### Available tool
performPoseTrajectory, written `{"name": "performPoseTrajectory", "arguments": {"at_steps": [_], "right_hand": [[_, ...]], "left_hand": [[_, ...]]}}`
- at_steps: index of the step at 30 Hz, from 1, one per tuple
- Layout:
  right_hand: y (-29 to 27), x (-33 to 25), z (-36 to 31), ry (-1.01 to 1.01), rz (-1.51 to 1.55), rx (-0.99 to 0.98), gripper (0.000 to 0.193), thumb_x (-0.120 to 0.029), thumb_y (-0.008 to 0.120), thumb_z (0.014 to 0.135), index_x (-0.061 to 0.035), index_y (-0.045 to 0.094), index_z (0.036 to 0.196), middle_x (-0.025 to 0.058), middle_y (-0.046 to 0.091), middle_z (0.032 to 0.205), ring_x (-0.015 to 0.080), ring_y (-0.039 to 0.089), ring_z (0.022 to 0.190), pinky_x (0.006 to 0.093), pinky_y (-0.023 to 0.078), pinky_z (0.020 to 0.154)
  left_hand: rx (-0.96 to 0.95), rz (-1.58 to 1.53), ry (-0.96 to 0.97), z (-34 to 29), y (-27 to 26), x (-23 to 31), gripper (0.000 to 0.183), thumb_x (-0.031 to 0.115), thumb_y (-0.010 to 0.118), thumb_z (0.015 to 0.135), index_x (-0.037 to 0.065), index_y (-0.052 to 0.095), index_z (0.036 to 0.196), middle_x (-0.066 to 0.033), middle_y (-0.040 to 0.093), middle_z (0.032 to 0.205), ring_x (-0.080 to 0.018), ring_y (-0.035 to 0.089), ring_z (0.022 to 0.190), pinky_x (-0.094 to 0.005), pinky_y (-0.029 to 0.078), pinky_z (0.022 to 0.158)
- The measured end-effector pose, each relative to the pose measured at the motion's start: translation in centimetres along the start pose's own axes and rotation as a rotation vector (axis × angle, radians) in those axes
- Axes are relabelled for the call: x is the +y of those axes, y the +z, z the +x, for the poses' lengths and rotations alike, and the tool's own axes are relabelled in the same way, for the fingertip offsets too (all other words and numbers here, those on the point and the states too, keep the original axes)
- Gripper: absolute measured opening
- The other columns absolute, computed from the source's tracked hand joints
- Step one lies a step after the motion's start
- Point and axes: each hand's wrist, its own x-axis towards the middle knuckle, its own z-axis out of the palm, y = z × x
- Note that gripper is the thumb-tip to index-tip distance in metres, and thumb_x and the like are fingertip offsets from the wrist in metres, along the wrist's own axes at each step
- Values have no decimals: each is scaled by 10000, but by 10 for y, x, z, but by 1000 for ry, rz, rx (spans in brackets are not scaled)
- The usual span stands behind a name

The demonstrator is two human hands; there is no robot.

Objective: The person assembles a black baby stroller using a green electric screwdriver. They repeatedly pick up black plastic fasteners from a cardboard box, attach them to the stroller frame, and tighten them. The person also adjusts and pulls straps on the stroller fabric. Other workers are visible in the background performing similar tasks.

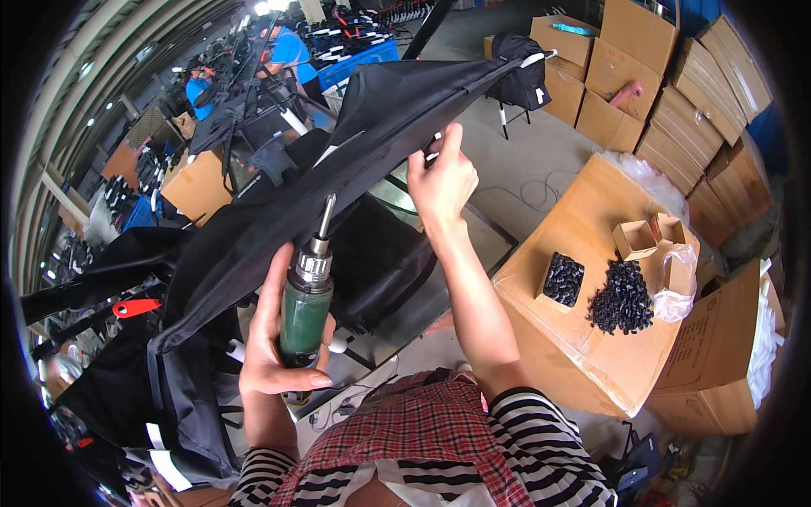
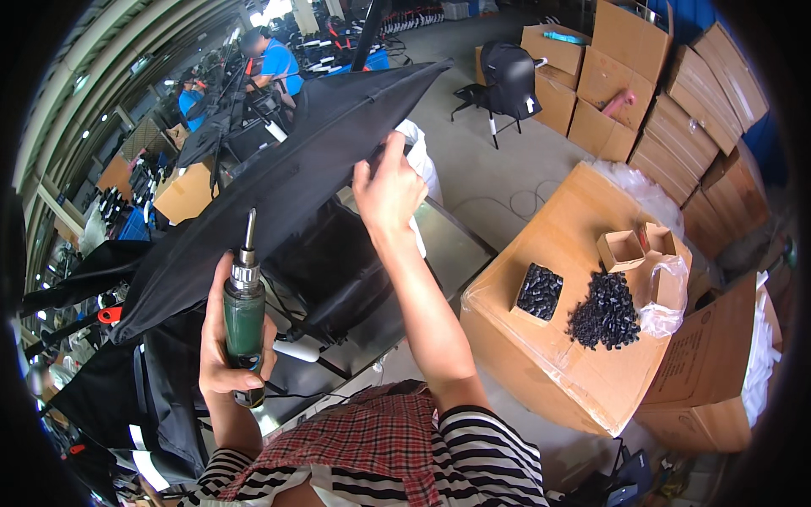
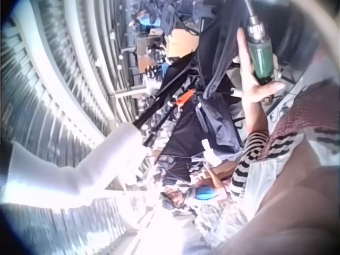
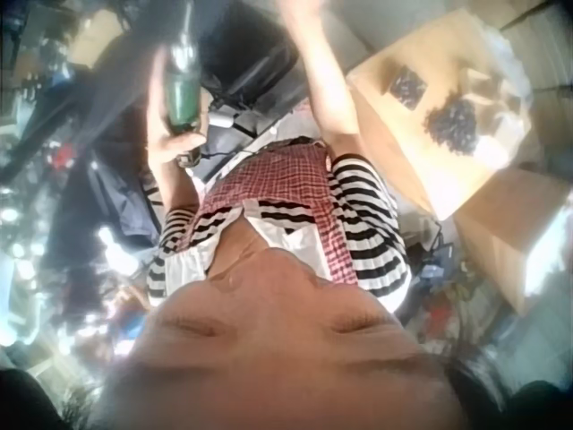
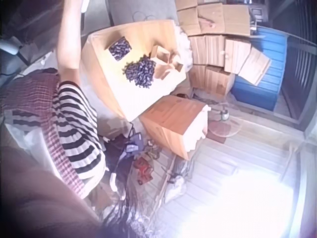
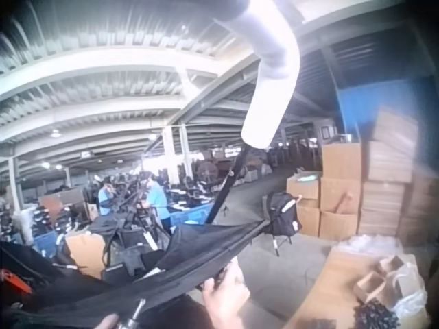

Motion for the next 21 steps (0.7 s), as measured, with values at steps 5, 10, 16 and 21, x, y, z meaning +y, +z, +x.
{"name": "performPoseTrajectory", "arguments": {"at_steps": [5, 10, 16, 21], "right_hand": [[-25, 20, -2, -77, 109, -244, 366, -199, 766, 773, -8, 636, 1057, 133, 751, 859, 319, 740, 835, 396, 577, 778], [-94, 65, 48, -137, -36, -555, 426, -146, 733, 850, 34, 605, 1213, 211, 707, 1183, 296, 681, 1143, 351, 528, 984], [-110, 267, 134, -245, -769, -261, 173, -186, 668, 901, -23, 645, 847, 238, 700, 811, 435, 695, 770, 515, 559, 703], [-68, 370, 93, 33, -1216, -1088, 283, -180, 724, 824, -75, 730, 1086, 167, 686, 1224, 324, 663, 1152, 432, 558, 948]], "left_hand": [[12, -20, -15, -4, 4, -1, 1381, -48, 885, 513, 43, 56, 1615, -161, 502, 1417, -161, 634, 770, -291, 498, 600], [32, 163, 46, -19, -13, -17, 1381, -100, 824, 474, 43, 42, 1604, -236, 532, 1326, -198, 628, 552, -287, 472, 420], [-110, 563, -457, -75, -19, -34, 491, 258, 931, 675, 18, 696, 1033, -54, 695, 882, -170, 657, 866, -303, 479, 834], [-89, 733, -540, -158, -16, -98, 525, 231, 902, 691, 4, 688, 1113, -128, 695, 1101, -255, 650, 1034, -354, 485, 940]]}}
